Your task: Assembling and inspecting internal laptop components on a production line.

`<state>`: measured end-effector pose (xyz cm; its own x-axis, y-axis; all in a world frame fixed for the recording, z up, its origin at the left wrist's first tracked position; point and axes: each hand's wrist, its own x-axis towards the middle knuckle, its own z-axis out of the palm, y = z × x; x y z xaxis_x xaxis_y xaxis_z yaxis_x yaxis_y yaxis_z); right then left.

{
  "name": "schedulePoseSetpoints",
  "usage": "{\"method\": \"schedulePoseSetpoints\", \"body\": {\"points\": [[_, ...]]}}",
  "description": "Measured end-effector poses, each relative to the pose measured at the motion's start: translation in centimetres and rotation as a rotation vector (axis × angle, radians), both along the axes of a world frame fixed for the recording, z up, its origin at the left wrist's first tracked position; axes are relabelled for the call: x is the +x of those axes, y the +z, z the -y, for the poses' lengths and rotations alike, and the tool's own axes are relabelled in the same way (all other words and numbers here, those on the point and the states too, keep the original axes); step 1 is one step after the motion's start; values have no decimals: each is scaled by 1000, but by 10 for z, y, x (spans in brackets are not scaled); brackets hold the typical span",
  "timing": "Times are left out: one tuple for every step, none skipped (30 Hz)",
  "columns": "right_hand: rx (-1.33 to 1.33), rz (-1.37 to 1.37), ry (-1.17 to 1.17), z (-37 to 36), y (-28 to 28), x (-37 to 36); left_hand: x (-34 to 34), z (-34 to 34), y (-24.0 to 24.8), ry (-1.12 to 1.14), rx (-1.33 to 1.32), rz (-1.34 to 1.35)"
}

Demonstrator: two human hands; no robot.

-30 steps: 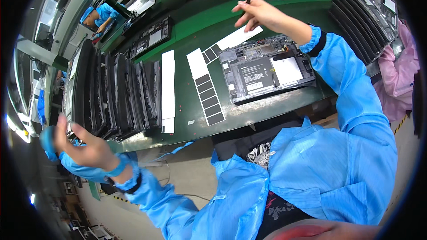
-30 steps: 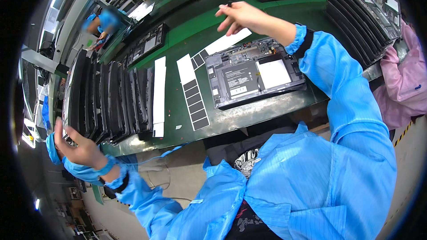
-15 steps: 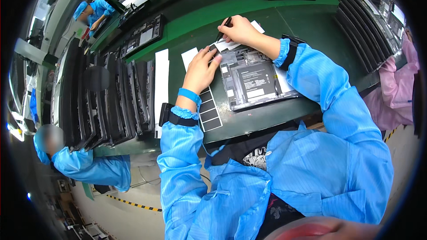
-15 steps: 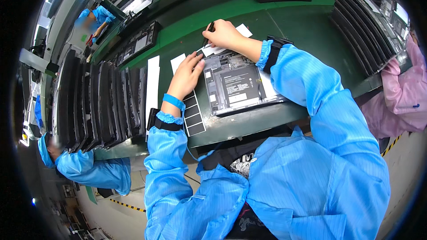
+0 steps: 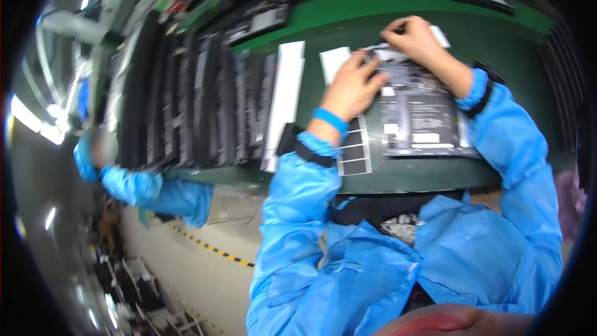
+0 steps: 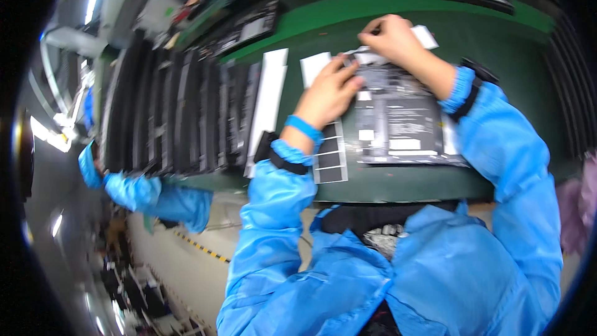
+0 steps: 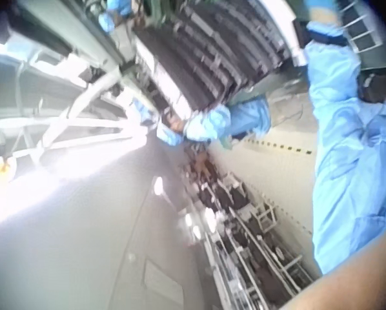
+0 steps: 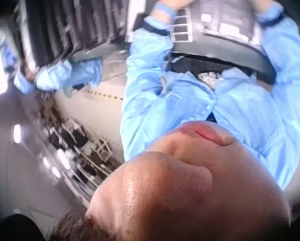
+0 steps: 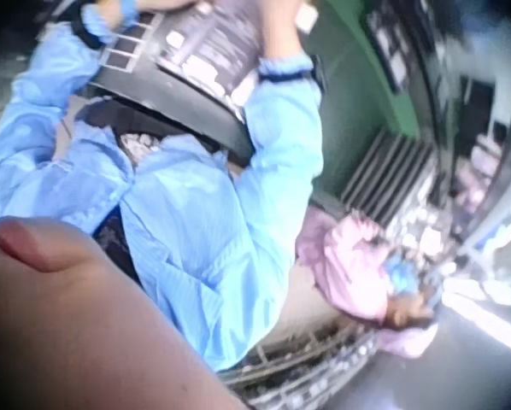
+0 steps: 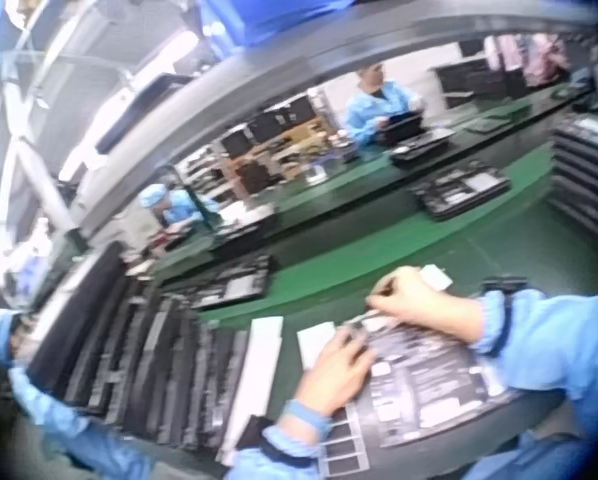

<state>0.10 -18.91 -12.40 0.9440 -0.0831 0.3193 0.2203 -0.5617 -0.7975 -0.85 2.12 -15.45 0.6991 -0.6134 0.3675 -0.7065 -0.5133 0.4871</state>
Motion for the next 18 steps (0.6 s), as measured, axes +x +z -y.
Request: {"method": "schedulePoseSetpoints", "body": {"points": [[17, -33, 7, -1, 3, -2, 0, 0, -1, -6, 1, 23], [41, -26, 13, -3, 6, -5, -2, -1, 2, -1, 27, 26], [40, -49, 2, -7, 10, -7, -5, -4, 7, -1, 48, 24], [45, -49, -19, -8, 13, -10, -7, -3, 10, 15, 51, 22], [74, -42, -6, -12, 14, -11, -10, -3, 13, 29, 51, 21], [111, -45, -2, -12, 11, -12, -13, -1, 12, 54, 42, 20], [145, -48, 1, -13, 9, -12, -12, -3, 12, 60, 46, 26], [147, -43, 6, -14, 11, -10, -10, -4, 13, 60, 64, 26], [177, -34, 15, -15, 12, -9, -10, -6, 14, 59, 82, 22], [207, -25, 25, -16, 13, -8, -10, -6, 15, 69, 96, 10], [207, -26, 27, -16, 11, -9, -11, -7, 15, 71, 96, 9], [248, -20, 40, -14, 6, -8, -11, -6, 15, 70, 105, 6], [288, -14, 53, -13, 4, -8, -12, -5, 14, 67, 113, 2], [284, -13, 51, -10, 6, -8, -10, -3, 14, 65, 110, 3], [224, 3, 18, -8, 8, -8, -10, -3, 12, 57, 93, 17], [161, 18, -17, -6, 10, -9, -8, -1, 9, 46, 74, 30], [154, 11, -26, -7, 10, -8, -5, -3, 6, 36, 61, 54], [101, 11, -44, -7, 8, -7, -2, -3, 3, 25, 46, 55]]}}
